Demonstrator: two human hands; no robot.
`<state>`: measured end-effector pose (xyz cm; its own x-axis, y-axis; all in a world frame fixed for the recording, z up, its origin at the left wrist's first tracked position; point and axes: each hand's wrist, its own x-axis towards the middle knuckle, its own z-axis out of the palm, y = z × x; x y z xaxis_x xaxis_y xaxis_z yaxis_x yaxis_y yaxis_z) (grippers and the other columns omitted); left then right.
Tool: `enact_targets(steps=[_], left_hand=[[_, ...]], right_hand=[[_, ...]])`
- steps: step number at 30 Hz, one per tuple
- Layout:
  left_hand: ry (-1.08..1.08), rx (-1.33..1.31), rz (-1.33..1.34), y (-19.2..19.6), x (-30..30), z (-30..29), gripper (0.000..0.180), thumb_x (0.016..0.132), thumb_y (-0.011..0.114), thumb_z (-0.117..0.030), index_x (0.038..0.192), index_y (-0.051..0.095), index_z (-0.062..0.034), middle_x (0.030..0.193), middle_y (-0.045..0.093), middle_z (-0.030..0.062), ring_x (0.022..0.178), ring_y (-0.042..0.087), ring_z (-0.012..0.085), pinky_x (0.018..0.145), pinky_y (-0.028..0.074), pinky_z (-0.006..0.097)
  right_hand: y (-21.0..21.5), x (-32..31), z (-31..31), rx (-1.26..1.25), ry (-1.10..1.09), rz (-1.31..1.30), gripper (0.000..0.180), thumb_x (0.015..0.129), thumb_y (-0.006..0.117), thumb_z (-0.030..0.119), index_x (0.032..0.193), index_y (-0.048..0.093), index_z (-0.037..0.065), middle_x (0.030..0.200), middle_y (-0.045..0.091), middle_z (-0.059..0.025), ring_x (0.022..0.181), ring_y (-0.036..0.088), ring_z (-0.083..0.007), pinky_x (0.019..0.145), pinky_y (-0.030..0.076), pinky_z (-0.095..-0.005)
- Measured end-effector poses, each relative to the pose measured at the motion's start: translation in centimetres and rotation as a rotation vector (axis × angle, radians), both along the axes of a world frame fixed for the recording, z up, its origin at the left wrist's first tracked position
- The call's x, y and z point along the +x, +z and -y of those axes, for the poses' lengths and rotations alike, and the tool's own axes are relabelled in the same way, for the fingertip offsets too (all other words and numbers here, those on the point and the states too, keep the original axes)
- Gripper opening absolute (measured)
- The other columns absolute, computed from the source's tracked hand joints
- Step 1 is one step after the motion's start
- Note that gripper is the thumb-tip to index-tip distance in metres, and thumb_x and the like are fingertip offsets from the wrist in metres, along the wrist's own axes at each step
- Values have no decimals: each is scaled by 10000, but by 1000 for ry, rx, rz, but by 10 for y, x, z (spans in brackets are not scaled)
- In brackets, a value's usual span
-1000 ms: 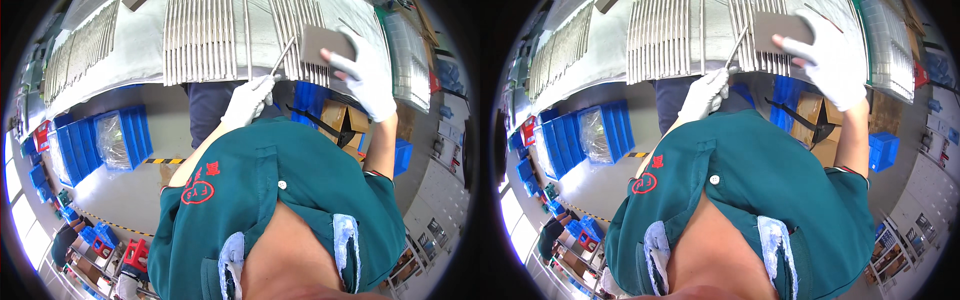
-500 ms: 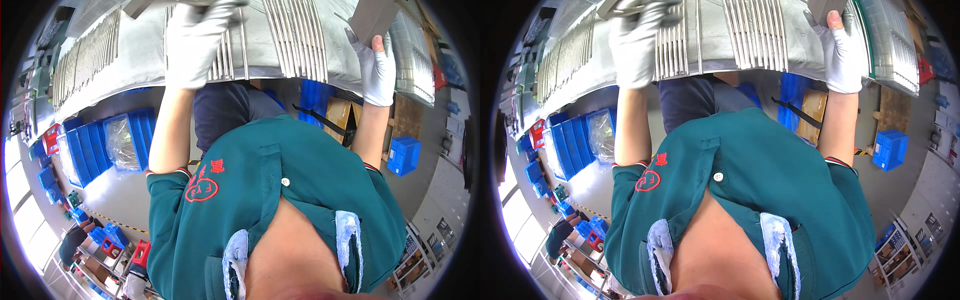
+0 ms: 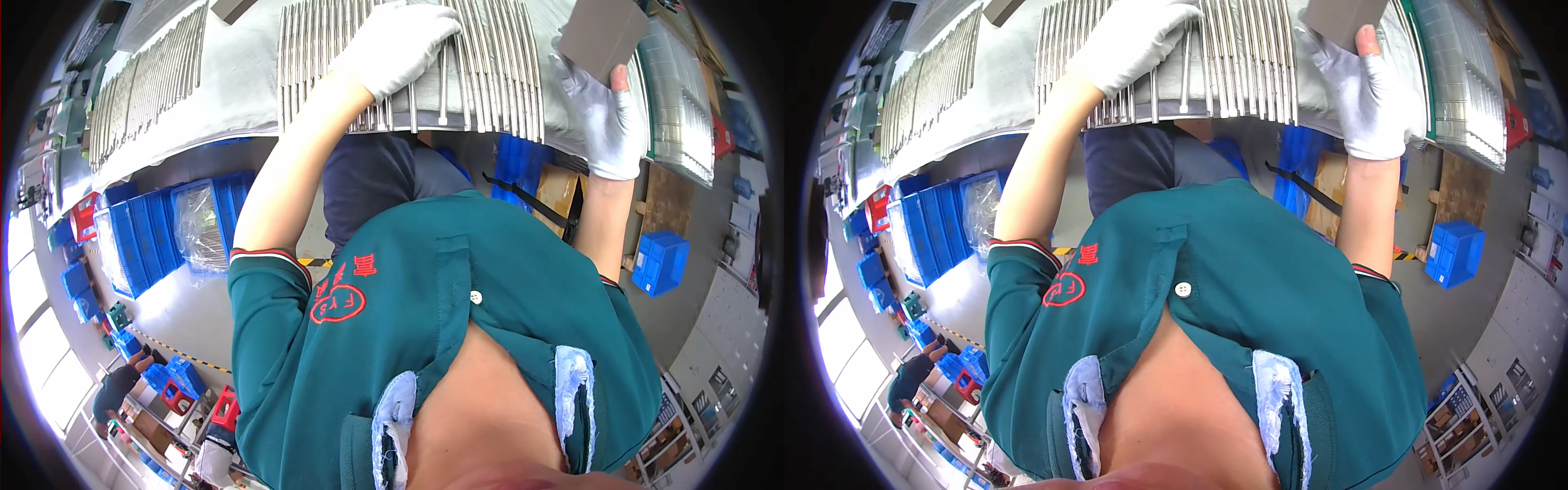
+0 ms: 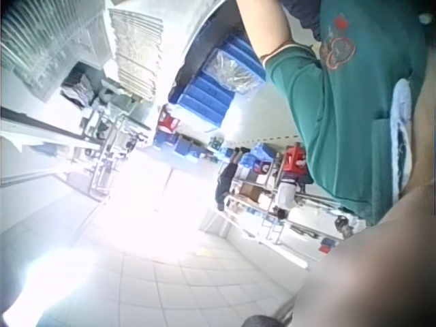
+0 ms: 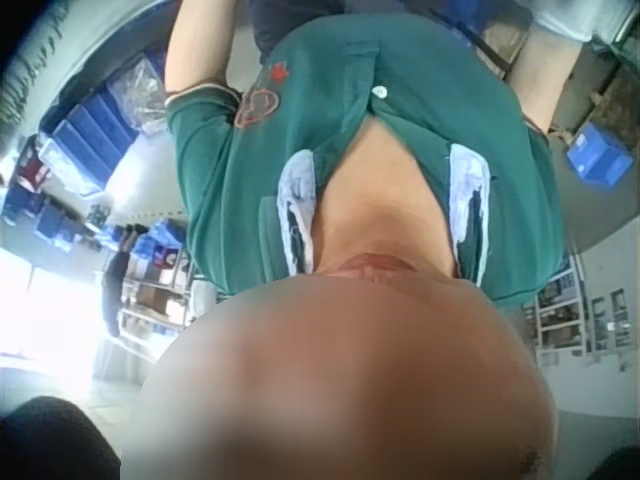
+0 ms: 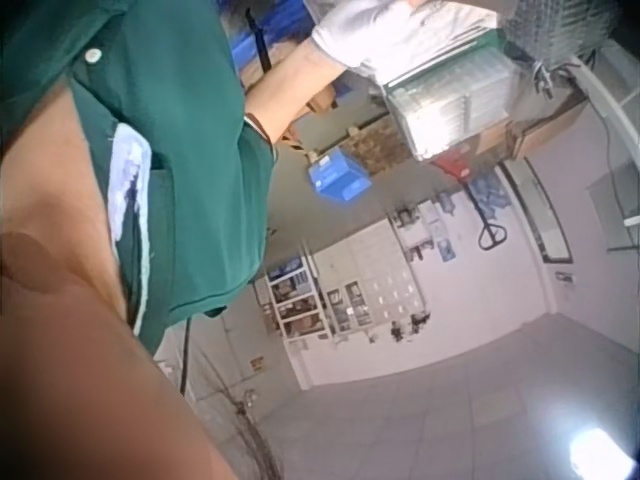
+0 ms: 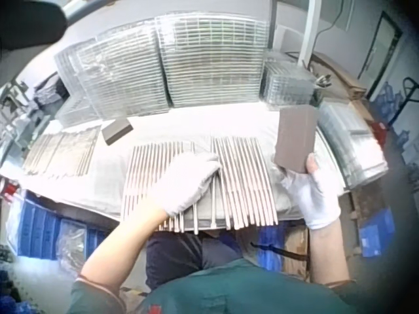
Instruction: The person is sanding a series of long metal rods laid out on a workbench using a hand-held sanding block.
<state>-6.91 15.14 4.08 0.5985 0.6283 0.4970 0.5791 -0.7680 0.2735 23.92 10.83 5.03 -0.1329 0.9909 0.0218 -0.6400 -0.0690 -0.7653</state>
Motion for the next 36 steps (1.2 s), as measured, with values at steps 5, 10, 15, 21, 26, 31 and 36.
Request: enact_targets(steps=[5,10,15,21,26,31,36], left_hand=[[72,-680,256,37,14,74,404,1038,591,-427,1069,729,-48,691,623,-2,561,511,41,542,434,214],[43,-1836,410,12,37,120,414,1010,636,-451,949,695,-46,677,602,-29,547,482,36,512,410,222],[245,-1813,1143,-36,66,127,274,1002,700,-331,1065,574,-96,806,525,-51,584,470,11,532,369,186],[237,-1728,1311,-45,70,128,236,1013,683,-312,1047,588,-99,774,510,-53,570,439,20,520,351,201],[66,-1859,1402,-39,62,136,233,1003,693,-308,982,600,-96,757,518,-51,567,450,33,508,364,206],[-82,-1802,1144,-15,55,144,225,998,697,-255,1081,650,-51,782,590,-18,589,475,41,527,380,200],[163,-1304,1180,24,13,143,274,1010,663,-219,1201,649,-22,925,710,93,765,645,102,675,534,250]], right_hand=[[4,-11,-4,26,95,54,673,1029,628,307,1556,337,7,1550,432,-176,1429,414,-390,1216,319,-547],[13,-16,-2,38,35,200,654,1039,609,304,1559,343,11,1542,451,-169,1440,417,-360,1199,344,-529],[17,-20,-6,317,-85,1768,688,917,725,440,1538,486,267,1540,466,-187,1430,441,-339,1156,392,-441],[16,-25,-6,993,-113,1975,658,885,717,468,1496,545,295,1603,411,-147,1413,424,-413,1182,345,-501],[9,-42,13,1299,125,1857,520,900,621,177,1404,643,302,1553,492,-74,1398,458,-370,1158,383,-456],[13,-53,4,1285,254,1733,357,842,642,176,1192,707,208,1423,622,-54,1232,628,-270,1028,517,-412],[59,-34,-12,665,-354,1380,188,949,725,136,1125,743,74,1185,731,-43,1047,701,-176,936,554,-325]])
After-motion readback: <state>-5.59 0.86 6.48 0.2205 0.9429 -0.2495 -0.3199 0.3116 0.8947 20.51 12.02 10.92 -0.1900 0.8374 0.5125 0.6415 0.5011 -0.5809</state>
